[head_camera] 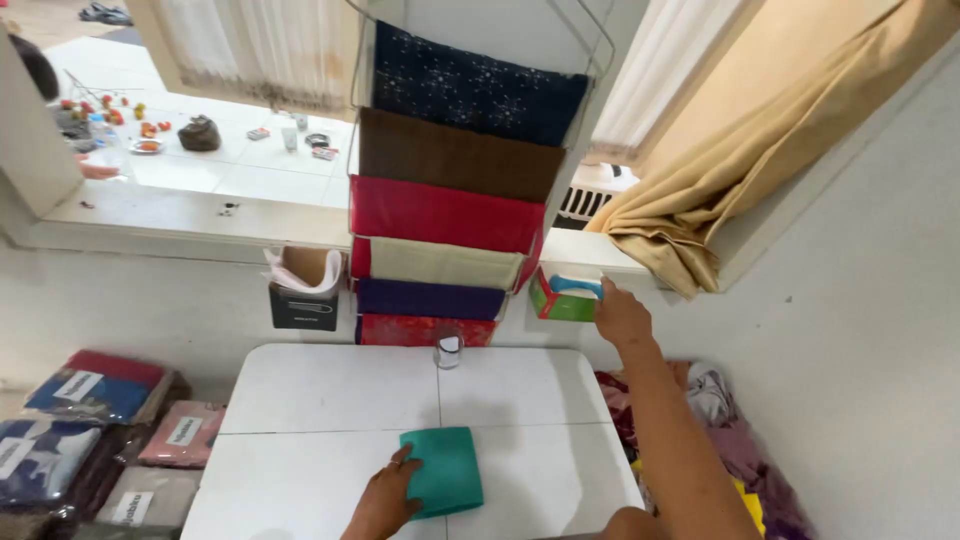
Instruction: Folding fabric items and placing them into clear plastic packaging bags after using a lint roller.
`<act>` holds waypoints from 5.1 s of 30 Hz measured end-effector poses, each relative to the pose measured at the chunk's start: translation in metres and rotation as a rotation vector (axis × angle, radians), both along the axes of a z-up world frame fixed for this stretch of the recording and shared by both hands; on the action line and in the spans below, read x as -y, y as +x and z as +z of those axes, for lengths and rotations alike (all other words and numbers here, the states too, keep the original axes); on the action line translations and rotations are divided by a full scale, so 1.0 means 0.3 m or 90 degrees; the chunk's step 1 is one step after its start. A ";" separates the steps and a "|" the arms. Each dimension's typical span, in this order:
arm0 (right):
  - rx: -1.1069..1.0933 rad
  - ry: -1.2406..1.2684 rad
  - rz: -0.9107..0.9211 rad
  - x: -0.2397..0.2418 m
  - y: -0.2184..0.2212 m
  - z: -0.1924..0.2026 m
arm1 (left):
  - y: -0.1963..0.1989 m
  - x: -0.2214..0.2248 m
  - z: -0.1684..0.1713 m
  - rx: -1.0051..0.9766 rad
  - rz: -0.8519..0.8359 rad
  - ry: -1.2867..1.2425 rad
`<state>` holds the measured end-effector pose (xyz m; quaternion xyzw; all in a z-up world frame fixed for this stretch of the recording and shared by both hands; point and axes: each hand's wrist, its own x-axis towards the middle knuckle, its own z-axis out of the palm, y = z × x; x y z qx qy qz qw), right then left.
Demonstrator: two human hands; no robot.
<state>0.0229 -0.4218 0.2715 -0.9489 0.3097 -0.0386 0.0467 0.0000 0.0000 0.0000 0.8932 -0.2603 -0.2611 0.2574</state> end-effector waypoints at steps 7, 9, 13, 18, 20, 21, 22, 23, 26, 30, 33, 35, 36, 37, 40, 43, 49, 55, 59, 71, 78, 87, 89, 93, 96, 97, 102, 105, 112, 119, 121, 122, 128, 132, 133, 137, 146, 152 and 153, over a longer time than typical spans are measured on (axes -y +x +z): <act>-0.105 -0.182 0.018 -0.040 0.129 -0.013 | -0.039 -0.013 0.327 -0.050 -0.076 0.140; 0.322 -0.521 0.194 -0.171 0.101 0.000 | -0.046 -0.037 0.505 -0.078 -0.111 -0.007; 0.359 -0.047 0.488 -0.592 0.164 0.109 | 0.031 -0.058 0.603 -0.086 -0.104 -0.019; 0.213 0.146 0.580 -1.001 0.321 0.210 | 0.120 -0.039 0.483 -0.039 -0.142 -0.008; 0.178 0.157 0.566 -1.098 0.407 0.251 | 0.141 -0.003 0.416 0.018 -0.175 0.035; 0.138 0.161 0.551 -1.142 0.442 0.265 | 0.137 0.025 0.378 0.074 -0.210 0.069; 0.130 0.164 0.553 -1.153 0.481 0.248 | 0.120 0.041 0.339 0.067 -0.208 0.067; 0.079 0.084 0.554 -1.166 0.534 0.247 | 0.130 0.055 0.312 0.085 -0.198 0.066; -0.003 -0.085 0.556 -1.190 0.654 0.217 | 0.161 0.061 0.317 0.092 -0.200 0.096; 0.008 -0.159 0.566 -1.166 0.732 0.149 | 0.170 0.068 0.283 0.075 -0.195 0.128; 0.073 -0.133 0.564 -1.162 0.711 0.167 | 0.181 0.073 0.258 0.098 -0.175 0.099; 0.074 -0.097 0.539 -1.171 0.694 0.188 | 0.186 0.077 0.282 0.090 -0.180 0.106; 0.078 -0.058 0.512 -1.174 0.682 0.199 | 0.186 0.079 0.296 0.083 -0.185 0.116; 0.078 -0.060 0.512 -1.178 0.671 0.207 | 0.184 0.085 0.290 0.084 -0.186 0.113; 0.051 -0.001 0.474 -1.193 0.633 0.243 | 0.179 0.112 0.277 0.109 -0.181 0.094; 0.045 0.132 0.403 -1.181 0.613 0.248 | 0.170 0.129 0.275 0.121 -0.172 0.099; 0.090 0.437 0.406 -1.108 0.567 0.260 | 0.136 0.107 0.340 0.100 -0.190 0.122; 0.264 0.446 0.341 -1.037 0.508 0.238 | 0.080 0.095 0.375 0.063 -0.221 0.148; 0.465 0.525 0.308 -0.975 0.410 0.265 | 0.082 0.058 0.397 0.112 -0.198 0.076; 0.341 0.839 0.328 -0.587 -0.027 -0.017 | -0.074 -0.172 0.847 0.115 0.318 -0.550; 0.369 1.037 0.371 -0.555 -0.145 -0.231 | -0.096 -0.151 0.720 -0.266 0.127 -0.495; 0.436 1.100 0.460 -0.536 -0.203 -0.231 | -0.217 -0.010 0.788 -0.194 0.150 -0.550; 0.423 1.112 0.502 -0.536 -0.230 -0.190 | -0.170 -0.002 0.814 -0.145 0.165 -0.563; 0.357 1.124 0.627 -0.549 -0.299 -0.068 | -0.132 -0.009 1.016 0.034 0.175 -0.427; 0.309 1.098 0.684 -0.528 -0.292 -0.030 | -0.112 0.000 1.109 0.072 0.154 -0.331; 0.317 1.099 0.678 -0.532 -0.288 -0.040 | -0.105 0.005 1.112 0.069 0.147 -0.327; 0.322 0.951 0.518 -0.573 -0.227 -0.123 | -0.079 -0.010 1.049 0.025 0.122 -0.423; 0.375 0.937 0.457 -0.572 -0.189 -0.165 | -0.058 -0.048 0.988 -0.156 0.122 -0.538; 0.410 0.882 0.410 -0.594 -0.121 -0.237 | 0.041 -0.042 0.847 -0.122 0.097 -0.531; 0.301 0.829 0.380 -0.617 -0.108 -0.208 | 0.149 -0.135 0.850 0.573 0.103 -0.364; 0.276 0.829 0.361 -0.610 -0.101 -0.218 | 0.151 -0.172 0.883 0.647 0.130 -0.351; 0.264 0.838 0.355 -0.607 -0.099 -0.223 | 0.146 -0.189 0.896 0.531 0.146 -0.397; 0.229 0.817 0.457 -0.644 -0.119 -0.225 | 0.119 -0.243 0.914 0.091 0.174 -0.407; 0.266 0.626 0.554 -0.716 -0.167 -0.158 | 0.065 -0.252 0.956 -0.057 0.080 -0.269; 0.265 0.630 0.550 -0.731 -0.170 -0.154 | 0.061 -0.252 0.960 -0.061 0.079 -0.266; 0.070 0.629 0.560 -0.788 -0.174 -0.162 | 0.061 -0.246 0.943 -0.128 -0.008 -0.124; -0.004 0.914 0.246 -0.811 -0.061 -0.439 | 0.221 -0.305 0.677 0.052 0.097 0.042; -0.010 0.898 0.042 -0.805 -0.028 -0.700 | 0.271 -0.238 0.444 0.235 0.070 0.121; -0.016 0.893 0.017 -0.806 -0.028 -0.738 | 0.269 -0.225 0.392 0.162 0.013 0.118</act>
